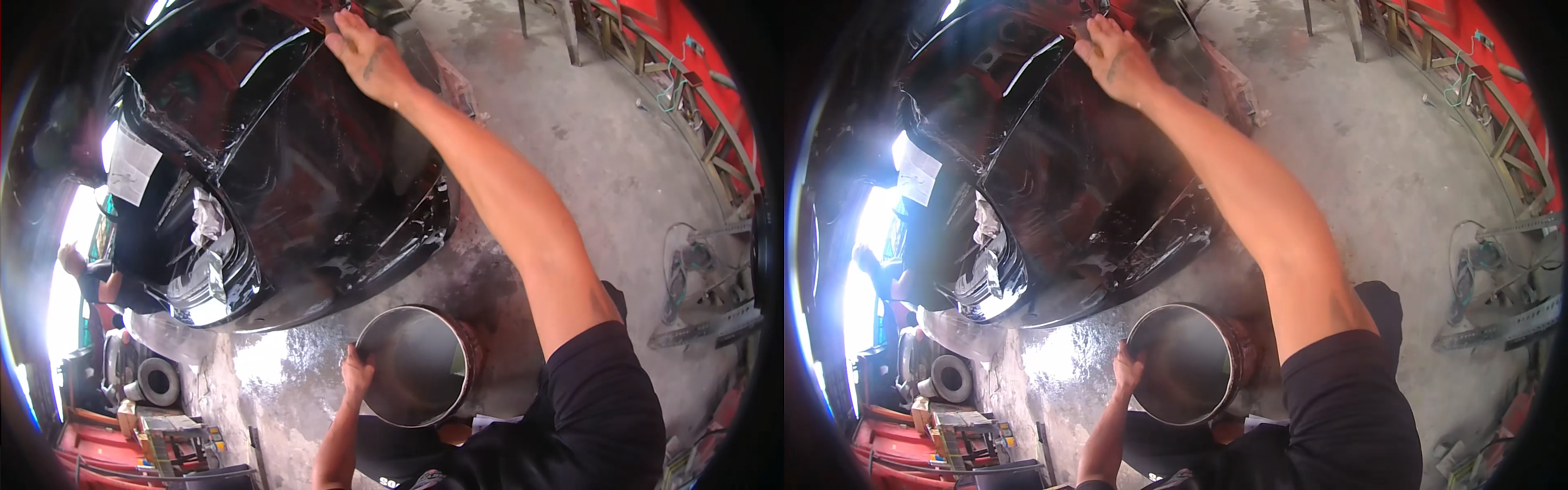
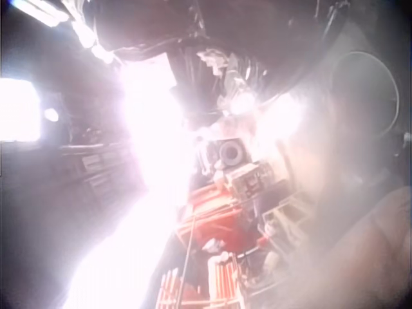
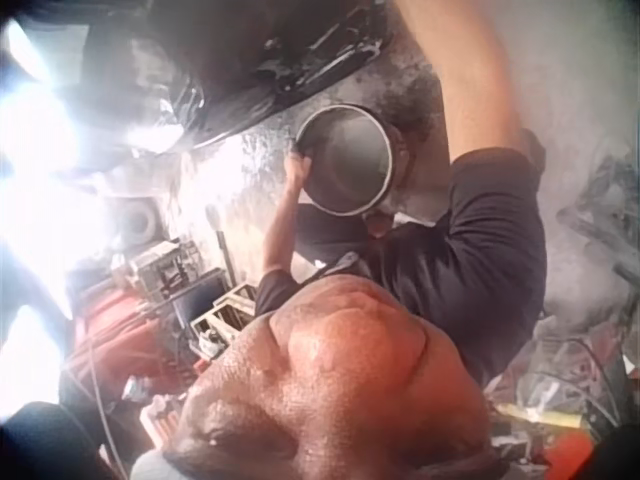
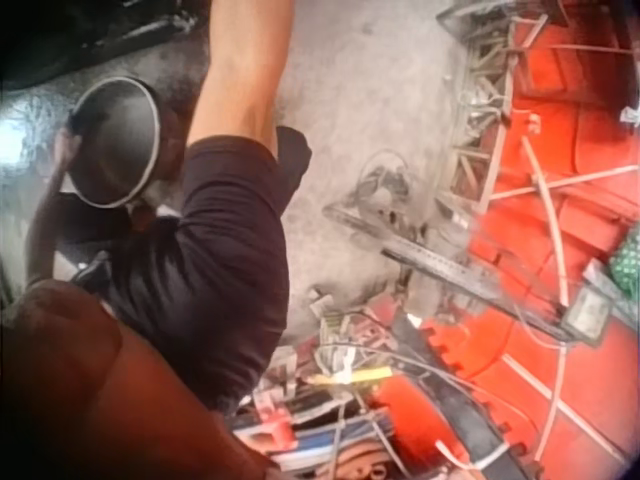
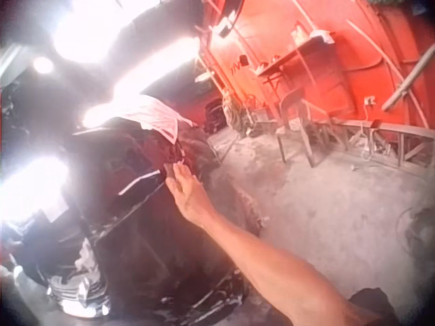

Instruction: The person wipes the front bumper of a black car with a purple cloth, then uses a sanding block to smooth the surface. They repeatedly dip the sanding block into a bucket of water and continue sanding the bumper while sitting on the floor.

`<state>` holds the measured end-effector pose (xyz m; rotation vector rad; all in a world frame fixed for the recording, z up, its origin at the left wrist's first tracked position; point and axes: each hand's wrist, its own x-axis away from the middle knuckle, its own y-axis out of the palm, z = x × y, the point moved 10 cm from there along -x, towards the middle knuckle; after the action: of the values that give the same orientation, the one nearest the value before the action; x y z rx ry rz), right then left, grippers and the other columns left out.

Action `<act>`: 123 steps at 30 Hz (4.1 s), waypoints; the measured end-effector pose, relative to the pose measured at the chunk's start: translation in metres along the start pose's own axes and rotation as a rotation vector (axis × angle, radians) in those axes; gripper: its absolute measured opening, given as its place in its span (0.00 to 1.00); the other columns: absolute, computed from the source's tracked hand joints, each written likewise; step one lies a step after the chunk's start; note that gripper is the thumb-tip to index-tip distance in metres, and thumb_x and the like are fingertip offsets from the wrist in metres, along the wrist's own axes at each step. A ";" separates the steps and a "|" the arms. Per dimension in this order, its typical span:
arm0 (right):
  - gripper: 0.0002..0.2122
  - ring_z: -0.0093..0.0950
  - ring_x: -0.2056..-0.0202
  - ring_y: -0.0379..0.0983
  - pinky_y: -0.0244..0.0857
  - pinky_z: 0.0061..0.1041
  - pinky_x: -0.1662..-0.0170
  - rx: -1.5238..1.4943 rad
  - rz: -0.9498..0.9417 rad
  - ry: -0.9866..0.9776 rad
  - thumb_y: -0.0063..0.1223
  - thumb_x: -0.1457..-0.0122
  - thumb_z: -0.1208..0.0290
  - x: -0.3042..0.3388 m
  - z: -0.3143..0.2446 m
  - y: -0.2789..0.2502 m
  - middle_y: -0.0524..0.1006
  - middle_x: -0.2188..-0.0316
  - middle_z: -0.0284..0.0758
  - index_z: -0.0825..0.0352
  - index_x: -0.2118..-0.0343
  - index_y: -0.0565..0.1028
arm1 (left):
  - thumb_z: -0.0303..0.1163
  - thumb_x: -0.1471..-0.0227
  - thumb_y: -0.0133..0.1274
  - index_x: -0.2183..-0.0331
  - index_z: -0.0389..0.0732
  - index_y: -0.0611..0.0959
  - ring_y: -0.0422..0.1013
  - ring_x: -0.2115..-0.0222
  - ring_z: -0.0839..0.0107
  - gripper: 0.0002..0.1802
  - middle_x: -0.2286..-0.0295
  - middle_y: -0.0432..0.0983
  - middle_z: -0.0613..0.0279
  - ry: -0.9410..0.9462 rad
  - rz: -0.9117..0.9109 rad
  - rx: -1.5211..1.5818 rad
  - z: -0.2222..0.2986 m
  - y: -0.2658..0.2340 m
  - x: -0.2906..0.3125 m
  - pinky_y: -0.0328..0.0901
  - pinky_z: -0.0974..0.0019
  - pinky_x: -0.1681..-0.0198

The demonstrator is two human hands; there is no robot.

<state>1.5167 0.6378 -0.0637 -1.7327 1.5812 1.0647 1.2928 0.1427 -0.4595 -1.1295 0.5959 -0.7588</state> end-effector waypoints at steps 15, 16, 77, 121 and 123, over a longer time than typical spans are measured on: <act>0.27 0.39 0.25 0.48 0.35 0.40 0.24 -0.095 -0.098 0.020 0.43 0.26 0.56 0.079 -0.013 0.011 0.58 0.27 0.43 0.67 0.31 0.63 | 0.35 0.48 0.63 0.50 0.36 0.75 0.78 0.57 0.37 0.26 0.61 0.82 0.38 -0.125 -0.052 0.019 -0.025 -0.004 0.015 0.71 0.44 0.55; 0.27 0.38 0.25 0.47 0.35 0.40 0.24 -0.070 -0.135 -0.021 0.44 0.26 0.56 0.087 -0.015 0.012 0.57 0.26 0.42 0.67 0.30 0.63 | 0.35 0.48 0.63 0.50 0.36 0.75 0.78 0.57 0.37 0.26 0.60 0.82 0.38 -0.143 -0.051 0.017 -0.024 -0.011 0.015 0.71 0.44 0.54; 0.27 0.38 0.26 0.52 0.40 0.43 0.24 -0.041 -0.174 -0.148 0.44 0.27 0.55 0.070 0.001 0.007 0.63 0.29 0.42 0.69 0.32 0.66 | 0.37 0.48 0.62 0.49 0.36 0.75 0.77 0.57 0.34 0.27 0.61 0.82 0.36 -0.130 -0.047 0.062 -0.034 -0.002 0.018 0.71 0.42 0.54; 0.30 0.61 0.34 0.58 0.49 0.54 0.30 0.432 -0.027 -0.109 0.49 0.30 0.58 0.094 -0.071 0.011 0.58 0.33 0.63 0.72 0.32 0.61 | 0.37 0.48 0.63 0.55 0.35 0.75 0.78 0.60 0.35 0.23 0.64 0.82 0.36 -0.094 -0.040 -0.038 -0.021 -0.001 0.008 0.71 0.41 0.56; 0.29 0.62 0.34 0.58 0.49 0.54 0.30 0.425 -0.142 -0.212 0.49 0.30 0.58 0.158 -0.099 0.024 0.60 0.33 0.62 0.71 0.33 0.62 | 0.37 0.47 0.62 0.55 0.35 0.75 0.78 0.60 0.35 0.23 0.63 0.82 0.36 -0.112 -0.039 -0.013 -0.025 -0.007 0.014 0.71 0.41 0.56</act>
<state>1.5096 0.4667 -0.1418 -1.3743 1.4053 0.7483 1.2807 0.1160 -0.4613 -1.1909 0.4863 -0.7210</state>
